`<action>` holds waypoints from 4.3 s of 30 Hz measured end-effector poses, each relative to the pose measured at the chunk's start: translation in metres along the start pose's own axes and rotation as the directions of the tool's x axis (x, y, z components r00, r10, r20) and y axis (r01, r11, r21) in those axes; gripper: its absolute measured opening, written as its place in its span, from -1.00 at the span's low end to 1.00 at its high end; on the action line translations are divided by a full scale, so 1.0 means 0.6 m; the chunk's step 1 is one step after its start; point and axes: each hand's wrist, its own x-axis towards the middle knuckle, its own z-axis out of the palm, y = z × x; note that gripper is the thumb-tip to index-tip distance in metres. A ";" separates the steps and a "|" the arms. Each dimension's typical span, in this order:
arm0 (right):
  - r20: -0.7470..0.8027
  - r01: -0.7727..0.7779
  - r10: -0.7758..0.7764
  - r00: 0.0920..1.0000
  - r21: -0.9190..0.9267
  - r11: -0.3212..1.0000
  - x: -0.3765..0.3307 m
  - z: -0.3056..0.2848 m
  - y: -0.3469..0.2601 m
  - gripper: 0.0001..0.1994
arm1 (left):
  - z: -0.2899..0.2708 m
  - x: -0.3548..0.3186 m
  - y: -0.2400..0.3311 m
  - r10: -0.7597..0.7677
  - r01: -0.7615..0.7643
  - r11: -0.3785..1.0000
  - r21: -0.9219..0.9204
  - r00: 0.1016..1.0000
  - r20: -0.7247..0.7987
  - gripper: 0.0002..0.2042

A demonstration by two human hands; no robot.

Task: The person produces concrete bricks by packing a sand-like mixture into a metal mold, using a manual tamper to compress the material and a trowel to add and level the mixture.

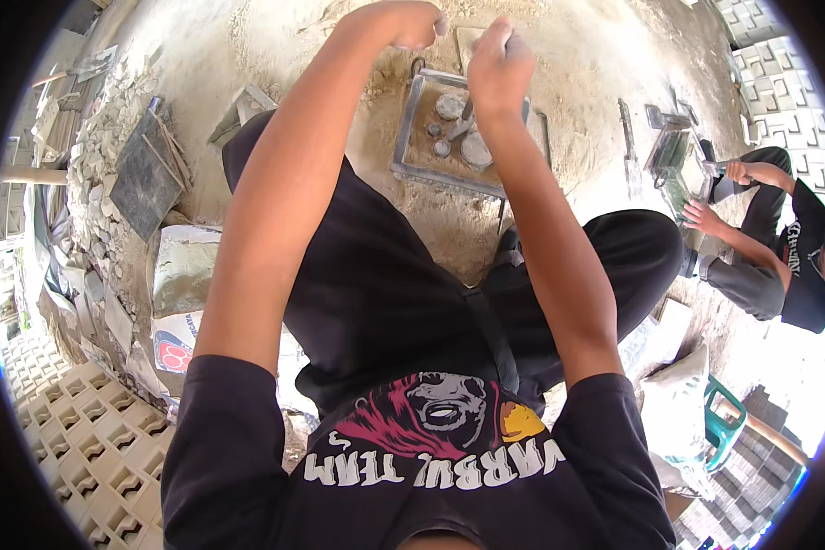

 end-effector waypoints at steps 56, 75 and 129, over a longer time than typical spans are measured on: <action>-0.039 -0.211 0.212 0.976 0.039 0.977 0.023 0.058 0.006 -0.48 | -0.049 -0.009 -0.027 -0.007 0.005 1.000 -0.020 0.995 -0.100 -0.63; 0.447 -0.361 0.227 0.865 0.243 0.900 0.107 0.031 0.054 -0.32 | -0.042 -0.011 -0.087 -0.028 0.030 0.999 0.014 0.996 -0.083 -0.63; 0.425 -0.194 0.005 0.905 0.402 0.895 0.011 -0.017 0.160 -0.60 | 0.440 0.018 -0.059 -0.801 0.642 0.421 -0.641 0.594 0.069 -0.33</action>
